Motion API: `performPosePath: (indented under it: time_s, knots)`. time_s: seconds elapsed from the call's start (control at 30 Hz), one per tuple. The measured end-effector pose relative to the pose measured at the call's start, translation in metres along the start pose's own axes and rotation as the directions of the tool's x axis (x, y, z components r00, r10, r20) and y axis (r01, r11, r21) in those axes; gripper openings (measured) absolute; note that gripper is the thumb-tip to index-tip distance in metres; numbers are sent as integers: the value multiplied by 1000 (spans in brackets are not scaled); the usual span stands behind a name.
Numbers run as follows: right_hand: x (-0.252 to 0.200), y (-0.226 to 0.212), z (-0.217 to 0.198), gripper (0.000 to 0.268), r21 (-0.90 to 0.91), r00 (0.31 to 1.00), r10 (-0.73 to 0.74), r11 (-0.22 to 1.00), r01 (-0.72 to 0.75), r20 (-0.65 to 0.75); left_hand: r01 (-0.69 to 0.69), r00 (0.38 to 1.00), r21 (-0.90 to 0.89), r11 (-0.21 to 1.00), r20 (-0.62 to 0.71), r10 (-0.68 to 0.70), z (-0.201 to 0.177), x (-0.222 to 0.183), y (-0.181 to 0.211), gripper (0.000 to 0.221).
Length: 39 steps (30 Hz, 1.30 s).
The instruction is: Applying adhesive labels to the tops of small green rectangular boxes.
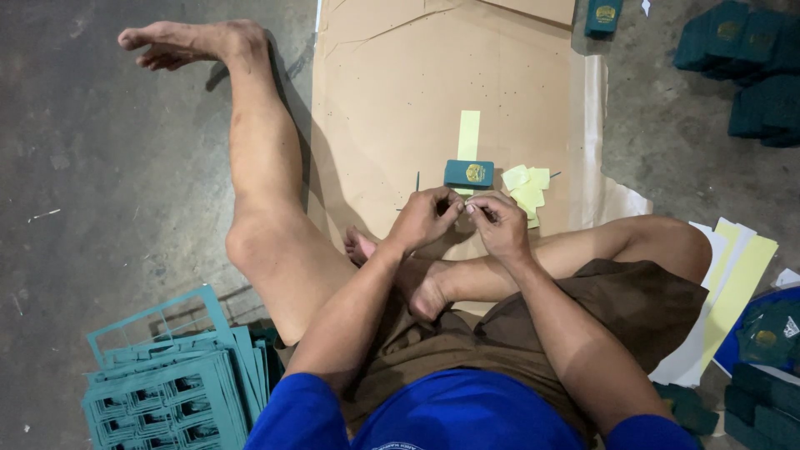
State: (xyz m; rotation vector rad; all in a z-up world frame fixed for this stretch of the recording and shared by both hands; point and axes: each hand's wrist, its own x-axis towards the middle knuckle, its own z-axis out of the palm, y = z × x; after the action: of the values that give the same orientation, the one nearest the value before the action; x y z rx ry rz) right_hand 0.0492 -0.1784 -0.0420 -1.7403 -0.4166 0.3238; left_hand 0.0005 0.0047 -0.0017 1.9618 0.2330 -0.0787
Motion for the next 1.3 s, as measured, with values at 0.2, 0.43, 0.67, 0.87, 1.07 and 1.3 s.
performPosePath:
  time_s: [0.2, 0.43, 0.67, 0.87, 1.07, 1.3]
  knots:
    - [-2, -12, -1, 9, -187, 997, -82, 979, 80, -6, 48, 997, 27, 998, 55, -50, -6, -2, 12, 19]
    - [-3, -12, -1, 9, -214, 999, -39, 976, 36, -11, -3, 999, 38, 999, 45, 1, -7, -2, 9, 18]
    - [-3, -18, -1, 9, -239, 996, -84, 968, 79, -12, -51, 998, 56, 997, 39, 49, -3, -1, 0, 17]
    - [-3, -10, -2, 12, -217, 995, -98, 972, 91, -24, -41, 999, 57, 998, 35, 39, -3, -2, 5, 17]
    - [-3, -9, -1, 12, -181, 997, -72, 981, 66, -29, -4, 999, 41, 999, 50, 2, -4, 0, 4, 18]
    - [-3, -11, -2, 12, -224, 996, -91, 971, 88, -3, -26, 999, 32, 999, 42, 25, -4, 0, 3, 17]
